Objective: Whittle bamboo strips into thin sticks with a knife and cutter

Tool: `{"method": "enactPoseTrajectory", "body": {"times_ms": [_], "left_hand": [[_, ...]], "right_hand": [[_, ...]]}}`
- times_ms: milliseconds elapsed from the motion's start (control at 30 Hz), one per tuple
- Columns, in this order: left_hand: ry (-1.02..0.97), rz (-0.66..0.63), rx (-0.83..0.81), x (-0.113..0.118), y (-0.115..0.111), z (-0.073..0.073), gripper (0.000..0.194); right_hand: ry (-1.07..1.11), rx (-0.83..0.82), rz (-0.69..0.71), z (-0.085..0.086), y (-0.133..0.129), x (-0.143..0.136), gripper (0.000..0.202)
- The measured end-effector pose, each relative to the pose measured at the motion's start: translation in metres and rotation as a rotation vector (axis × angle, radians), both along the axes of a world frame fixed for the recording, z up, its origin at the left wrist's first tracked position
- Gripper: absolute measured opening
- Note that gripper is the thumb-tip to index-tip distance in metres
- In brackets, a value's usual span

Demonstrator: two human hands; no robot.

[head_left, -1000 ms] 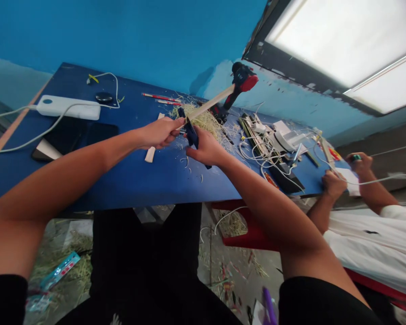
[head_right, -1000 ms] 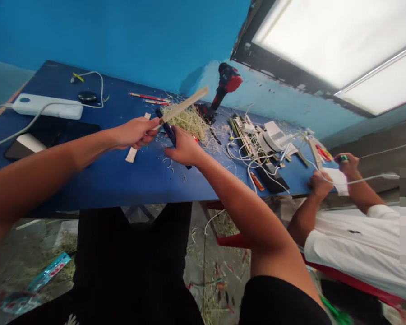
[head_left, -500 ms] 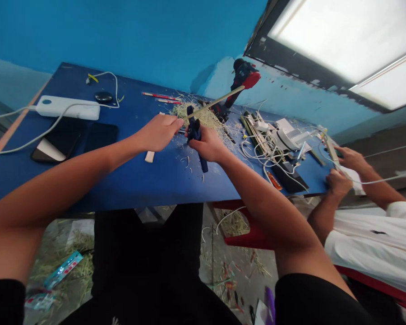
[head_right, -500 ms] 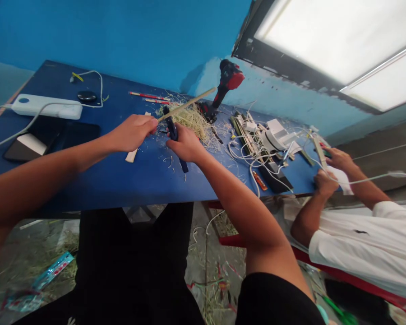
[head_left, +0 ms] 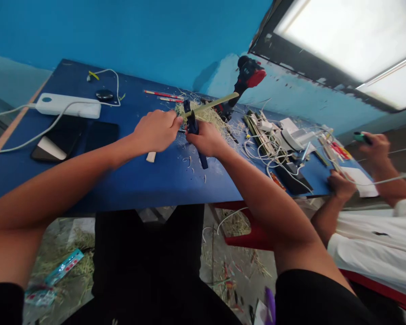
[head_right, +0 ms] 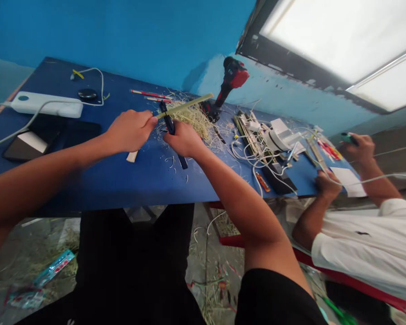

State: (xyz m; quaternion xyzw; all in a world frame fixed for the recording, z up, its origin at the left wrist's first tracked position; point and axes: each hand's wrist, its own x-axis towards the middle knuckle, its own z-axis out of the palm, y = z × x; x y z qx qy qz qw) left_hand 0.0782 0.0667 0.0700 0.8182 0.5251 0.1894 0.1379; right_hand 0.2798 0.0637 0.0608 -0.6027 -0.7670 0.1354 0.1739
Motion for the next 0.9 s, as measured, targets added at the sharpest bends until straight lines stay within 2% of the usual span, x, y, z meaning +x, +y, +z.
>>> {"method": "enactPoseTrajectory", "body": {"times_ms": [900], "left_hand": [[0.082,-0.011,0.027,-0.0009,0.0019,0.003,0.05]], "right_hand": [[0.051,-0.04,-0.009,0.0036,-0.0016,-0.0008,0.008]]}}
